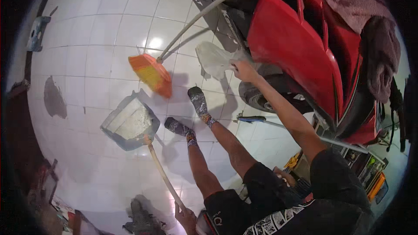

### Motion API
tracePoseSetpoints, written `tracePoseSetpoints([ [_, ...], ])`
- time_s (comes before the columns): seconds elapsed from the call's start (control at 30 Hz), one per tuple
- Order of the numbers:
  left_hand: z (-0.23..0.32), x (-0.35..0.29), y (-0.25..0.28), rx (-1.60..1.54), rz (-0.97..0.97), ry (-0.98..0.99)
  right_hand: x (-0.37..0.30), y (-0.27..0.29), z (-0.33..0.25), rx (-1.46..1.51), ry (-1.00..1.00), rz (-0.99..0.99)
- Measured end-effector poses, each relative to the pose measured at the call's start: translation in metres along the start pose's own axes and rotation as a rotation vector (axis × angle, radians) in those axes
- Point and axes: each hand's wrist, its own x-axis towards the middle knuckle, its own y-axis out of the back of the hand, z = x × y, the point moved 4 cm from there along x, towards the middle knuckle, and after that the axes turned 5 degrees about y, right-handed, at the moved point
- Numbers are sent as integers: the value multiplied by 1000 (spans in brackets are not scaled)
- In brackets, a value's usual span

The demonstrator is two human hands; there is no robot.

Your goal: The person closes a door, sweeps debris from the floor into a dustpan using a broom, and covers the dustpan with a plastic bag.

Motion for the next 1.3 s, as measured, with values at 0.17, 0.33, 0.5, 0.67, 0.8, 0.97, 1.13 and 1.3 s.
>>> tracePoseSetpoints([
  [0.17, 31, -19, 28, 502, 91, -412, -31, -14, -31, 103, -89, 235],
  [0.33, 59, -59, 9, 281, 0, -242, -77, -43, -44, 272, -282, 402],
  [0.5, 47, -60, 21, 341, 10, -343, -97, -109, -85, 412, -325, 134],
  [0.67, 17, -47, 28, 173, 8, -166, -88, -153, -118, 360, -113, 126],
  [0.8, -13, -45, 36, 1, 39, -74, -96, -185, -104, 546, -196, -5],
  [0.97, -50, -40, 56, 93, -4, -114, -105, -190, -49, 441, -367, 73],
  [1.13, -61, -55, 38, -171, -113, -5, -113, -179, -37, 518, -468, 188],
  [1.3, -67, -83, 16, 224, 50, -145, -122, -175, -55, 308, -479, 319],
])
